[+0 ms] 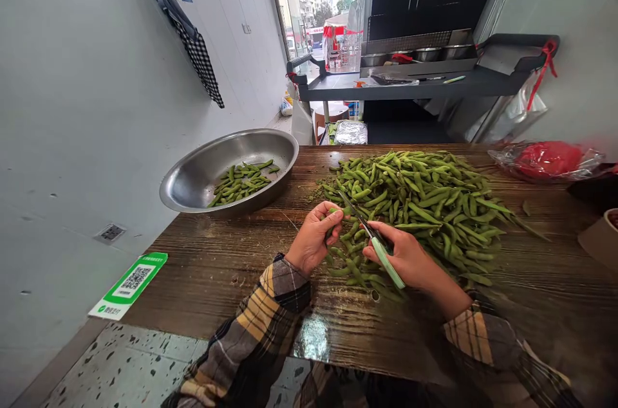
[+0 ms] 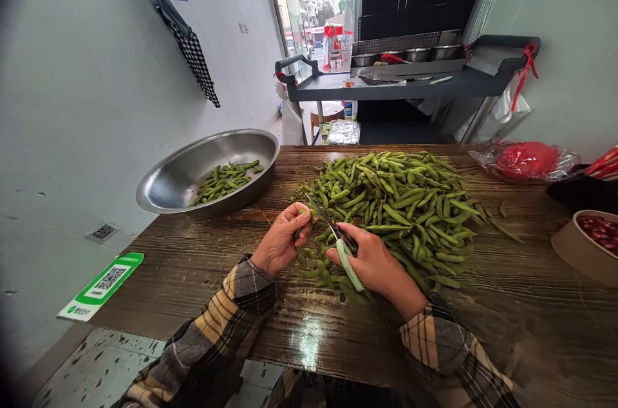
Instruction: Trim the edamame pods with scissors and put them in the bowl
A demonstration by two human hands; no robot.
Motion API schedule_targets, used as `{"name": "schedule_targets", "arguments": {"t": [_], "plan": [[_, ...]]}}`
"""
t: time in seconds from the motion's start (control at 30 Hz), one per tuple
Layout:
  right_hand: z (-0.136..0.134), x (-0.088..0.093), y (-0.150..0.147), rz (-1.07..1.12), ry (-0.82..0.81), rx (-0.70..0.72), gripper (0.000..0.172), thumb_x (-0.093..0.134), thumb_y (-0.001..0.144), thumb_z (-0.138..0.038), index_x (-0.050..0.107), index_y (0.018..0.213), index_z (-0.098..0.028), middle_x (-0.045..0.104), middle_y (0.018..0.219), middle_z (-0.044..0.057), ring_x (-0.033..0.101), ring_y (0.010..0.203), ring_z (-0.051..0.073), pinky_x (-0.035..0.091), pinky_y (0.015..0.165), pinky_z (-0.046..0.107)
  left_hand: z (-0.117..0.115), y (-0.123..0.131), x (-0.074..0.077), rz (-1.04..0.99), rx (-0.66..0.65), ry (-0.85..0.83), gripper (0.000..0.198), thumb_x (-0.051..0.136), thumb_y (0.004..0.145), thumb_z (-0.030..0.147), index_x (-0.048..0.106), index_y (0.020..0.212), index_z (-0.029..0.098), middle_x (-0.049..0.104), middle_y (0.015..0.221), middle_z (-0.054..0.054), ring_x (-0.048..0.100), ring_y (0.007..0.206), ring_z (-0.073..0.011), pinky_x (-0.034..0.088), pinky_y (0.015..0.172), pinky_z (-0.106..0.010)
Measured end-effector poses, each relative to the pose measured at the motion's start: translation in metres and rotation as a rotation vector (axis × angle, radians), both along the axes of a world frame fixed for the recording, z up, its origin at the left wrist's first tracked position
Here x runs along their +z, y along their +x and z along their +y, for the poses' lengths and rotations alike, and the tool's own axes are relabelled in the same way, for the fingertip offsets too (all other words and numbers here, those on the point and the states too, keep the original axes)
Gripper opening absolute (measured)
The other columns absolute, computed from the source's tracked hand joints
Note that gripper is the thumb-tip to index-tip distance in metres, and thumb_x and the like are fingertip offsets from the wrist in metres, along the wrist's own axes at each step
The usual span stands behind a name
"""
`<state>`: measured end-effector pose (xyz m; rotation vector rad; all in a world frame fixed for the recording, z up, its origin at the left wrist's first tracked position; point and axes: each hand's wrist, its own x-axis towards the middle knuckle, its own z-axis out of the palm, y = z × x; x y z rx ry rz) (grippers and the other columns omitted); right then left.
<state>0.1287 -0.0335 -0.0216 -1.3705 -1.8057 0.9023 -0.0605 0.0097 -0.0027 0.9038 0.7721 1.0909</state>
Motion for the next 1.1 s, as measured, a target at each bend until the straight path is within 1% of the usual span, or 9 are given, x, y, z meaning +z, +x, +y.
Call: {"name": "schedule_targets", "arguments": {"t": [0.13, 0.37, 0.43, 0.53, 0.67, 0.77, 0.83, 0.97, 1.1], "plan": [[0.000, -0.002, -0.002, -0.006, 0.043, -0.041, 0.055, 0.063, 0.080, -0.045, 0.064, 0.123, -0.011, 0.073, 0.107, 0.012, 0.067, 0.094, 0.027, 0.050, 0.085, 0.038, -0.002, 0.001, 0.001, 0.010, -0.018, -0.017, 0.032, 0.078, 0.067, 0.029, 0.050, 0.078, 0.016, 0.065, 0.074, -0.001, 0.039, 0.044, -0.0015, 0.022, 0.036, -0.013], [0.001, 0.001, 0.003, 0.036, 0.027, -0.043, 0.049, 0.066, 0.079, -0.046, 0.068, 0.118, -0.016, 0.074, 0.101, 0.009, 0.068, 0.087, 0.026, 0.052, 0.080, 0.036, 0.003, -0.005, 0.005, 0.010, 0.069, 0.011, 0.029, 0.073, 0.068, 0.029, 0.049, 0.079, 0.017, 0.064, 0.076, -0.001, 0.045, 0.048, -0.0042, 0.024, 0.038, -0.014], [0.002, 0.004, 0.005, 0.099, 0.000, -0.072, 0.050, 0.065, 0.079, -0.047, 0.068, 0.118, -0.015, 0.074, 0.097, 0.009, 0.067, 0.083, 0.024, 0.052, 0.074, 0.034, 0.005, -0.008, 0.006, 0.007, 0.117, 0.024, 0.023, 0.068, 0.067, 0.025, 0.047, 0.074, 0.017, 0.065, 0.082, -0.002, 0.048, 0.052, -0.0052, 0.025, 0.039, -0.015], [0.003, 0.007, 0.009, 0.243, -0.055, -0.105, 0.055, 0.063, 0.079, -0.050, 0.066, 0.119, -0.013, 0.069, 0.081, 0.006, 0.060, 0.064, 0.017, 0.049, 0.057, 0.028, 0.007, -0.010, 0.006, 0.055, 0.132, 0.038, 0.019, 0.060, 0.064, 0.019, 0.042, 0.070, 0.018, 0.063, 0.080, 0.000, 0.045, 0.050, -0.0052, 0.023, 0.039, -0.017], [0.003, 0.008, 0.011, 0.367, -0.114, -0.110, 0.058, 0.064, 0.078, -0.052, 0.064, 0.120, -0.012, 0.058, 0.067, -0.001, 0.046, 0.049, 0.011, 0.042, 0.047, 0.025, 0.009, -0.008, 0.001, 0.350, 0.061, 0.178, 0.012, 0.055, 0.068, 0.017, 0.049, 0.078, 0.020, 0.047, 0.059, 0.006, 0.031, 0.045, -0.0064, 0.019, 0.043, -0.019], [0.003, 0.009, 0.010, 0.334, -0.091, -0.099, 0.056, 0.064, 0.078, -0.051, 0.064, 0.120, -0.013, 0.058, 0.067, -0.001, 0.046, 0.050, 0.011, 0.041, 0.048, 0.024, 0.011, -0.005, -0.007, 0.714, 0.029, 0.433, 0.003, 0.056, 0.075, 0.021, 0.056, 0.077, 0.018, 0.045, 0.059, 0.005, 0.036, 0.054, -0.0094, 0.027, 0.052, -0.021], [0.002, 0.010, 0.009, 0.290, -0.064, -0.094, 0.054, 0.064, 0.079, -0.050, 0.066, 0.119, -0.013, 0.062, 0.070, 0.001, 0.050, 0.054, 0.012, 0.043, 0.051, 0.025, 0.011, -0.004, -0.013, 0.919, 0.009, 0.566, 0.010, 0.058, 0.078, 0.026, 0.058, 0.073, 0.018, 0.050, 0.061, 0.003, 0.041, 0.059, -0.0115, 0.028, 0.057, -0.023], [0.001, 0.013, 0.008, 0.251, -0.028, -0.093, 0.051, 0.063, 0.080, -0.049, 0.068, 0.117, -0.015, 0.068, 0.076, 0.004, 0.059, 0.065, 0.017, 0.048, 0.058, 0.027, 0.011, -0.005, -0.022, 1.188, -0.039, 0.613, 0.010, 0.068, 0.074, 0.029, 0.062, 0.073, 0.021, 0.055, 0.061, 0.001, 0.044, 0.058, -0.0141, 0.025, 0.057, -0.025], [0.002, 0.010, 0.008, 0.255, -0.008, -0.098, 0.050, 0.064, 0.079, -0.047, 0.068, 0.118, -0.016, 0.069, 0.076, 0.005, 0.062, 0.070, 0.019, 0.049, 0.061, 0.028, 0.013, -0.007, -0.024, 1.294, -0.128, 0.623, 0.010, 0.068, 0.073, 0.028, 0.062, 0.070, 0.021, 0.057, 0.062, 0.000, 0.046, 0.059, -0.0146, 0.026, 0.058, -0.026]]}}
